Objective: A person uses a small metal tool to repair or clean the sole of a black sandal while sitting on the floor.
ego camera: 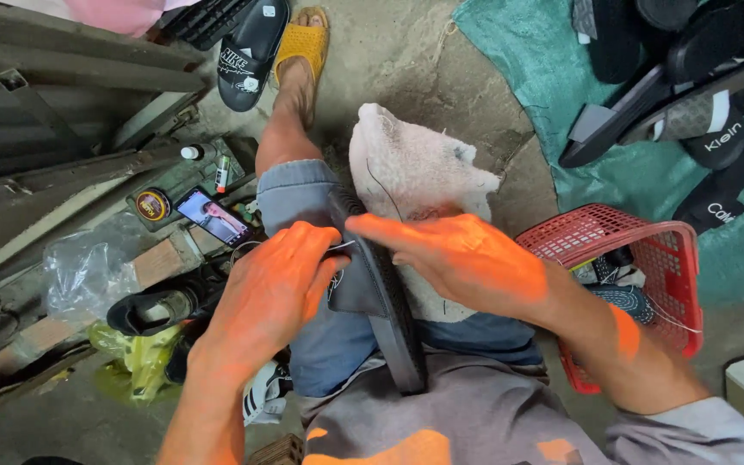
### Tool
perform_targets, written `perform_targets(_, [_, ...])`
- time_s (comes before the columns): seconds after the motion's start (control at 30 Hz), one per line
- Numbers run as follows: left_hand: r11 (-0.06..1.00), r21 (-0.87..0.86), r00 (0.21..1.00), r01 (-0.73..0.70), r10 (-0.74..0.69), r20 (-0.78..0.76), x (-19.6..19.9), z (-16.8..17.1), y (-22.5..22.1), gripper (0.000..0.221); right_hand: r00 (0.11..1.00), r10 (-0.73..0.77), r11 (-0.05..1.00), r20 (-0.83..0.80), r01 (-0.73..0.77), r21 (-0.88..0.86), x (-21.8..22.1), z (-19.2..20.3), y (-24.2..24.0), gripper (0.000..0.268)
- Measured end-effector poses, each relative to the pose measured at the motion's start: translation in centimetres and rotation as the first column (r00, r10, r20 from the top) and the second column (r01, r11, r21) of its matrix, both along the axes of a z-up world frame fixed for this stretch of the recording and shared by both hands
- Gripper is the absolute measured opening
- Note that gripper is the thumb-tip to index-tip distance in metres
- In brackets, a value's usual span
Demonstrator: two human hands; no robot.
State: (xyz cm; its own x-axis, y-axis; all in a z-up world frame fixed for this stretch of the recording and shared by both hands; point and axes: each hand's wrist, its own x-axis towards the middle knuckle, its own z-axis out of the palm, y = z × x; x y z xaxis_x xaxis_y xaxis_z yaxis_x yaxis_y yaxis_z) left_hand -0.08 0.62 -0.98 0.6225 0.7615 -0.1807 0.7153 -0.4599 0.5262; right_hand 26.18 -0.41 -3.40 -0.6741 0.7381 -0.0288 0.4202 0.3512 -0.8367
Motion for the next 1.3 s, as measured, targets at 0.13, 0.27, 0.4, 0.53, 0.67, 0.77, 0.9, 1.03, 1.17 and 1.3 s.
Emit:
perform_targets(0.13, [0.986, -0.153, 0.996, -0.072, 0.063, -0.064, -0.2, -0.2, 0.4, 0.022, 0.955, 0.187, 0.982, 0.229, -0.189, -0.016, 0.3, -0.8, 0.9, 0.105])
perform_targets(0.27, [0.977, -0.143, 0.934, -0.159, 0.102, -0.344, -0.2, -0.3, 0.3, 0.039, 0.937, 0.190, 0.973, 0.294, -0.219, 0.067, -0.3, -1.4, 1.2, 0.100])
perform_targets(0.4, [0.960, 0.162, 0.811, -0.227, 0.278, -0.514, -2.2, -1.8, -0.5, 0.084, 0.958, 0.096, 0.972, 0.269, -0.149, 0.183, -0.5, -1.1, 0.9, 0.090])
perform_targets(0.53, [0.924, 0.282, 0.786, -0.257, 0.370, -0.495, -8.4, -1.0, -3.8, 0.081, 0.945, 0.104, 0.981, 0.309, -0.148, 0.123, -0.9, -1.1, 0.8, 0.089])
perform_targets(0.67, [0.872, 0.266, 0.576, -0.411, 0.474, -0.666, -16.0, -1.4, -8.6, 0.079, 0.915, 0.142, 0.949, 0.377, -0.234, 0.210, -0.1, -2.3, 0.0, 0.089])
perform_targets(0.77, [0.798, 0.116, 0.693, -0.591, 0.576, -0.434, -15.2, -1.6, -10.5, 0.054, 0.962, 0.014, 0.983, 0.274, -0.064, 0.173, -0.3, -1.8, -0.9, 0.068])
perform_targets(0.9, [0.641, -0.338, 0.612, -0.690, 0.765, 0.201, -10.5, -2.3, -9.9, 0.024, 0.973, -0.229, 0.971, 0.019, 0.226, 0.080, 0.0, -1.5, -2.6, 0.036])
perform_targets(1.03, [0.459, -0.535, 0.355, -0.709, 0.888, 0.291, -7.1, -4.2, -8.4, 0.015, 0.969, -0.247, 0.958, -0.013, 0.247, 0.144, 0.5, -2.9, -5.1, 0.032])
perform_targets(1.17, [0.517, -0.605, 0.380, -0.606, 0.856, 0.350, -5.2, -5.3, -6.3, 0.011, 0.984, -0.180, 0.980, -0.002, 0.180, 0.089, 0.7, -1.2, -5.8, 0.010])
perform_targets(1.3, [0.504, -0.702, 0.323, -0.504, 0.863, 0.388, -4.6, -5.8, -6.1, 0.012, 0.975, -0.217, 0.976, 0.040, 0.215, 0.038, 1.6, -0.1, -5.4, 0.022])
